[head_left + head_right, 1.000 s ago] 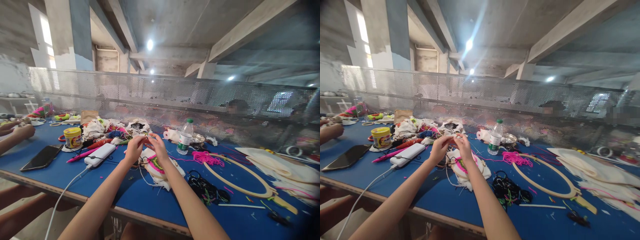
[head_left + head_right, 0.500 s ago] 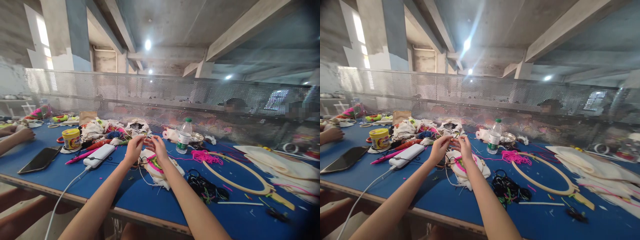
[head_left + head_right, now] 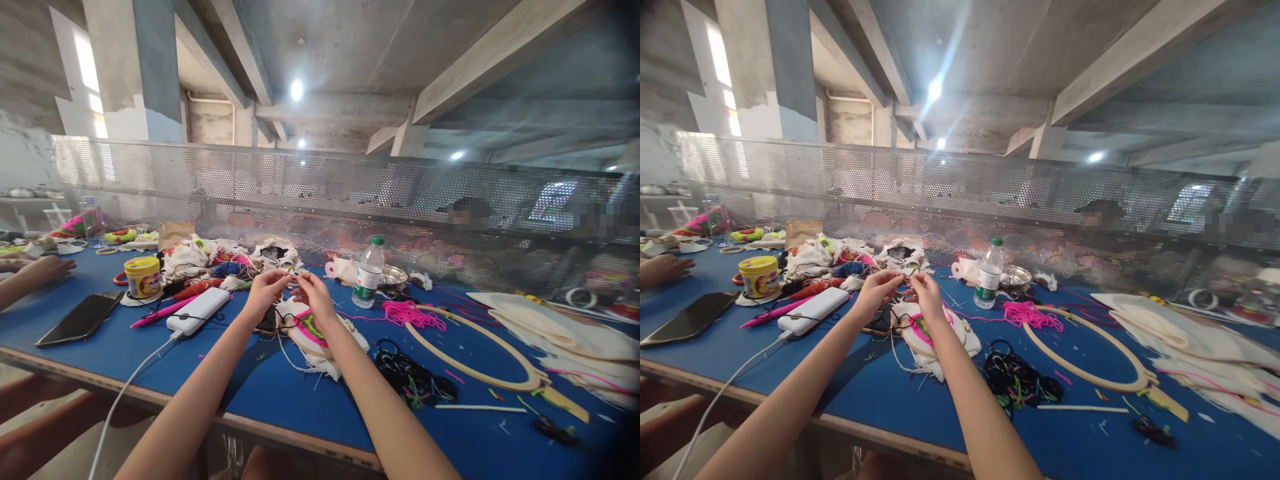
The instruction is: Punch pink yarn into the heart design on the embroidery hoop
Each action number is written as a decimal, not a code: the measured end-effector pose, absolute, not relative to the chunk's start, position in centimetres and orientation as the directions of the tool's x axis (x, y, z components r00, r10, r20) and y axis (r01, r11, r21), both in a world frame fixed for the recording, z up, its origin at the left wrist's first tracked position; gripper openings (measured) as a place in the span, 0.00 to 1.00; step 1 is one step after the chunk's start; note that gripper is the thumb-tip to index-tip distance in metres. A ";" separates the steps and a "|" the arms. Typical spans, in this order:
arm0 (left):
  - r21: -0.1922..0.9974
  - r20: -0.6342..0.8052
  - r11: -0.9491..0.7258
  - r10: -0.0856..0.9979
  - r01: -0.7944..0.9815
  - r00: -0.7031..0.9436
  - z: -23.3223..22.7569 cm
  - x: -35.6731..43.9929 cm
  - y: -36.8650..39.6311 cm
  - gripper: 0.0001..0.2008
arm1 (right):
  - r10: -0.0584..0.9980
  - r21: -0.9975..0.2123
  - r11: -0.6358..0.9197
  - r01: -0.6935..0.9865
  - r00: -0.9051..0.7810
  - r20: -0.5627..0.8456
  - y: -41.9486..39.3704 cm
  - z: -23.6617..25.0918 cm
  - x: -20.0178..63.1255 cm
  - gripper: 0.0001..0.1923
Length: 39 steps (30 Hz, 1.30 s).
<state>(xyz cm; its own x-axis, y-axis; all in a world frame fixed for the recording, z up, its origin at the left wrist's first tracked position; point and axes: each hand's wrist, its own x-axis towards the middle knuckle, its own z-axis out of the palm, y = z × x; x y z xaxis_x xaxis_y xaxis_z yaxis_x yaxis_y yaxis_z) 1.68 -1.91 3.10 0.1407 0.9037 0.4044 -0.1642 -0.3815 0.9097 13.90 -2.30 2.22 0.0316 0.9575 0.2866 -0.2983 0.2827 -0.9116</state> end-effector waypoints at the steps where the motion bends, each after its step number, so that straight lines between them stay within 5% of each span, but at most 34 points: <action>1: 0.906 0.412 -0.390 0.902 -0.162 0.132 3.1 1.7 -1.9 0.16 | 0.956 -0.910 0.286 -0.299 0.026 0.291 -2.3 2.2 13.9 0.14; 10: 0.912 0.408 -0.380 0.881 -0.156 0.240 2.6 2.3 -1.4 0.16 | 0.988 -0.851 0.149 -0.504 0.036 0.152 -2.2 1.9 13.0 0.08; 16: 0.910 0.407 -0.366 0.878 -0.194 0.253 2.7 2.2 -1.6 0.16 | 0.988 -0.858 0.152 -0.490 0.046 0.149 -2.4 1.8 12.8 0.08; 22: 0.847 0.396 -0.272 0.896 -0.456 0.201 3.3 1.3 -1.6 0.12 | 0.994 -0.842 0.034 -0.539 -0.072 0.086 -2.3 2.0 13.6 0.17; 28: 0.749 0.409 -0.205 0.891 -0.630 0.198 3.6 0.3 -0.6 0.11 | 0.853 -0.950 -0.204 -0.236 -0.520 -0.054 -3.5 2.1 13.5 0.26; 39: 0.587 0.424 -0.158 0.895 -0.794 0.135 3.7 -0.9 -0.2 0.15 | 0.658 -0.985 -0.047 0.167 -0.737 -0.157 -3.5 1.2 14.0 0.15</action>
